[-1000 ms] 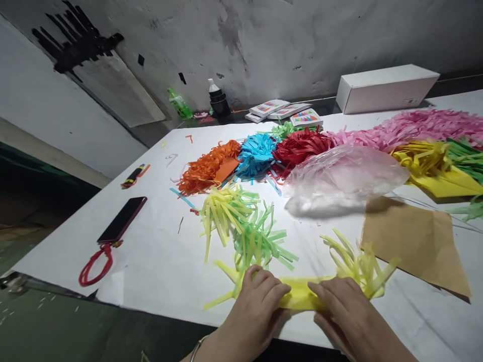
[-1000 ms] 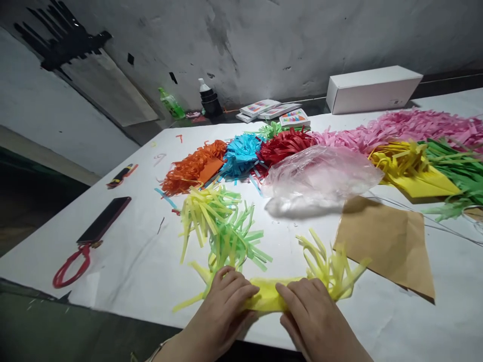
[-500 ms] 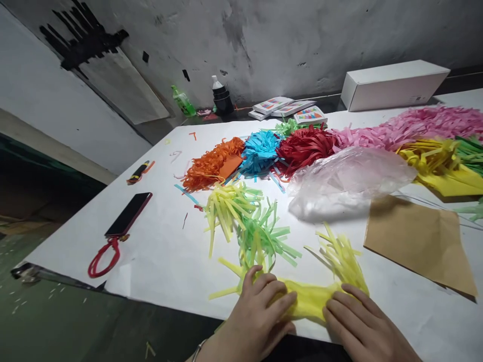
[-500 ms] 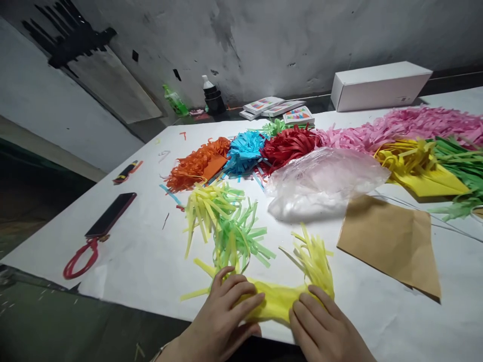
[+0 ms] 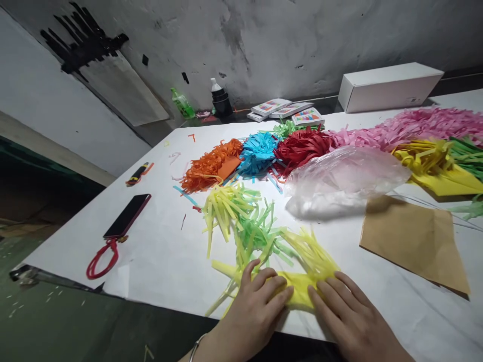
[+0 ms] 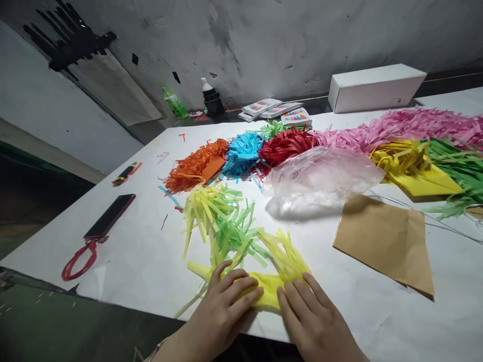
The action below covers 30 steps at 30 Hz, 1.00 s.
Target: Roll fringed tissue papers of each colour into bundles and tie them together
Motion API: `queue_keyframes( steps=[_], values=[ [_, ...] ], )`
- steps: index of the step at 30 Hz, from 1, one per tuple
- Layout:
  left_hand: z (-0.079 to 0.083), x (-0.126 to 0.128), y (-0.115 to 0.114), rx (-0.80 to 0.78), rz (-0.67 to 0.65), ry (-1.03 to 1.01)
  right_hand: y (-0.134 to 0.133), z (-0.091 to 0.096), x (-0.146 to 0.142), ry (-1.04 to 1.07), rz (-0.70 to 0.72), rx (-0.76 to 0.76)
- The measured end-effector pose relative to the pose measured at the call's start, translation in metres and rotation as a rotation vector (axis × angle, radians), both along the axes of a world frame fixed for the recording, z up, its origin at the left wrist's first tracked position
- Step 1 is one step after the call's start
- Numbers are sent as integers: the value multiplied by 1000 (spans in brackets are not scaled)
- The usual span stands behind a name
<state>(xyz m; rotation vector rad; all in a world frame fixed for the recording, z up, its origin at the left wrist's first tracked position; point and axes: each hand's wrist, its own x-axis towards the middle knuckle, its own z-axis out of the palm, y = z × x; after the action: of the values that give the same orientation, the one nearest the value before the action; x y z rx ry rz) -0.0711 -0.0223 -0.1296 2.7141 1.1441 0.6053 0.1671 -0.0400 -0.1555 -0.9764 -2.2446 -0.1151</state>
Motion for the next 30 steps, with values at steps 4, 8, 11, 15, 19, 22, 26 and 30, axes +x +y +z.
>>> queue_keyframes(
  steps=[4, 8, 11, 15, 19, 22, 26, 30],
  values=[
    [-1, -1, -4, -14, 27, -70, 1, 0, -4, 48, 17, -85],
    [1, 0, -1, -33, 107, -119, 4, 0, -6, 158, -112, -249],
    [3, 4, 3, -57, 161, -118, 8, 0, -9, 162, -191, -289],
    [4, 8, 8, -50, 235, -84, 14, -1, -13, 86, -251, -263],
    [2, 9, 12, -25, 255, -37, 16, -3, -8, 33, -256, -214],
    [0, 8, 13, -9, 255, -26, 15, -4, -3, -38, -340, -159],
    [-1, 8, 14, 3, 237, -34, 14, 1, -2, -57, -391, -167],
    [-2, 9, 15, 4, 237, -20, 21, 10, -19, -64, -415, -212]
  ],
)
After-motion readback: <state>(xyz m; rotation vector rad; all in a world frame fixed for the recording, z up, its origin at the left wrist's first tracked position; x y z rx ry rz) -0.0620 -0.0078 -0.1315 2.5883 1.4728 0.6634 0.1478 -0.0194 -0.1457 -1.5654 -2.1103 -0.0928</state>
